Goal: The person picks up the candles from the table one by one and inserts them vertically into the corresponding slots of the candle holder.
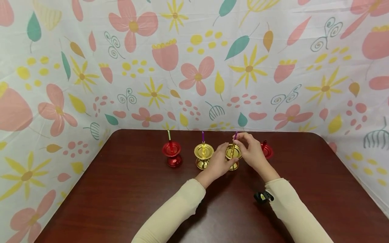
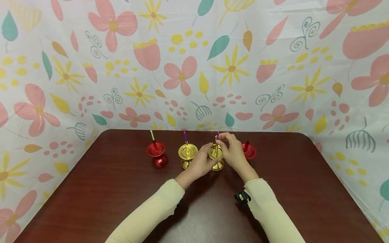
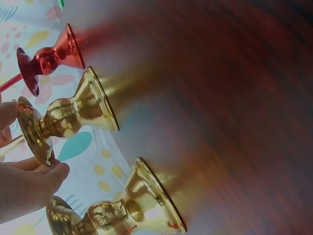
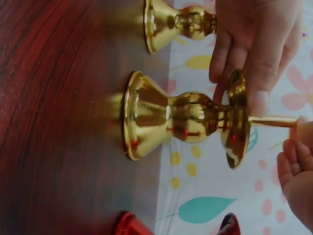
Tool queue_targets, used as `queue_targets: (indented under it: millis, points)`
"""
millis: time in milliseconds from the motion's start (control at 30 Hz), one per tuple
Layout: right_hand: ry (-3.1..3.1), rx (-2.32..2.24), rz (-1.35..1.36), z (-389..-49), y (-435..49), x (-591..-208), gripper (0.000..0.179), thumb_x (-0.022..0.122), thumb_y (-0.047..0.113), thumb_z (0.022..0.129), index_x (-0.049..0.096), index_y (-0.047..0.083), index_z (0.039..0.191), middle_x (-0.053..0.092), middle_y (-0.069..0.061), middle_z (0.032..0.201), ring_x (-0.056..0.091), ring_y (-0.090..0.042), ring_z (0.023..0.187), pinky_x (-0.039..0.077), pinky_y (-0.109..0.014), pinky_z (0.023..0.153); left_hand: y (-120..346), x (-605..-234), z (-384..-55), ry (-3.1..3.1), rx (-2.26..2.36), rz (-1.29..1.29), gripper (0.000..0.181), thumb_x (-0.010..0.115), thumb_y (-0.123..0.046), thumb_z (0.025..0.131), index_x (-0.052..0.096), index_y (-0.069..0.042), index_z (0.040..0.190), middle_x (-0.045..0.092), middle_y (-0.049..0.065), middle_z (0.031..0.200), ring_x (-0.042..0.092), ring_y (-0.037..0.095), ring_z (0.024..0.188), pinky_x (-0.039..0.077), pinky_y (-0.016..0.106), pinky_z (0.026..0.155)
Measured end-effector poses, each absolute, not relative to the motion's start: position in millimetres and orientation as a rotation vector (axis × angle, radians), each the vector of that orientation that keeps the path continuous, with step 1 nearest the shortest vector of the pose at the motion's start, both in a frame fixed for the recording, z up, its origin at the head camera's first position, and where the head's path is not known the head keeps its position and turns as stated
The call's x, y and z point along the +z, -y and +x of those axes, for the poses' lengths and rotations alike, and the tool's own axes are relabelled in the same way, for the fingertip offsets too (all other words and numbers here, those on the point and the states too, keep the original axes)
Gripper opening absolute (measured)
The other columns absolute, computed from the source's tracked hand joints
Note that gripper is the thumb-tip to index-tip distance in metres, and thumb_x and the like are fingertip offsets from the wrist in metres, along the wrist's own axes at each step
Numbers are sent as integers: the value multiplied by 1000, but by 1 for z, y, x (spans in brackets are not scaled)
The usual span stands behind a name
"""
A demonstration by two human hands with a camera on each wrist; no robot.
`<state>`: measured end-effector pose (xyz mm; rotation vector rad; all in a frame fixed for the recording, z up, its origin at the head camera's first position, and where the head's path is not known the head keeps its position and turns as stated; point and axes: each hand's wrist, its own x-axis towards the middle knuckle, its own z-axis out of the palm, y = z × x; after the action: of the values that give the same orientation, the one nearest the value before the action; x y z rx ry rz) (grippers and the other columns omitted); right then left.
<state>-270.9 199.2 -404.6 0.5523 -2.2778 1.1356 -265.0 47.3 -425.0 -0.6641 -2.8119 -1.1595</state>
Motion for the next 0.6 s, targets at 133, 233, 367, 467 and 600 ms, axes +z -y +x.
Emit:
queue_targets:
  millis: [133, 233, 367, 467, 600]
  points:
    - [2300, 1138, 556, -266, -202, -402, 22, 65, -5, 88, 60, -4, 110, 66, -16, 101, 59, -28, 97, 42, -11, 85, -50, -426, -264, 2816, -1166, -652, 69, 64, -31, 93, 34, 2, 146, 37, 15, 150, 38, 25, 136, 36, 37, 108]
    - [2300, 1151, 578, -263, -205, -397, 32, 62, -5, 89, 56, -6, 120, 64, -19, 108, 61, -32, 99, 46, -15, 86, -51, -425, -263, 2830, -1169, -643, 70, 63, -31, 94, 32, 2, 147, 33, 15, 152, 30, 27, 141, 31, 39, 111]
    - [2285, 1185, 599, -257, -209, -390, 40, 61, -5, 90, 51, -5, 129, 63, -20, 114, 61, -31, 101, 44, -10, 86, -51, -423, -258, 2826, -1140, -663, 71, 62, -32, 95, 29, 3, 148, 29, 18, 154, 22, 29, 144, 27, 39, 113]
    - [2288, 1191, 586, -249, -211, -384, 41, 60, -4, 91, 51, -3, 131, 63, -19, 114, 60, -30, 102, 41, -5, 85, -52, -422, -253, 2816, -1107, -692, 73, 62, -31, 95, 26, 5, 148, 27, 21, 154, 20, 31, 144, 27, 40, 113]
    - [2312, 1171, 575, -238, -217, -378, 38, 59, 0, 94, 52, -1, 130, 63, -17, 114, 60, -28, 101, 41, -6, 85, -51, -416, -246, 2847, -1090, -712, 76, 61, -29, 95, 21, 7, 149, 21, 24, 155, 17, 33, 144, 27, 40, 112]
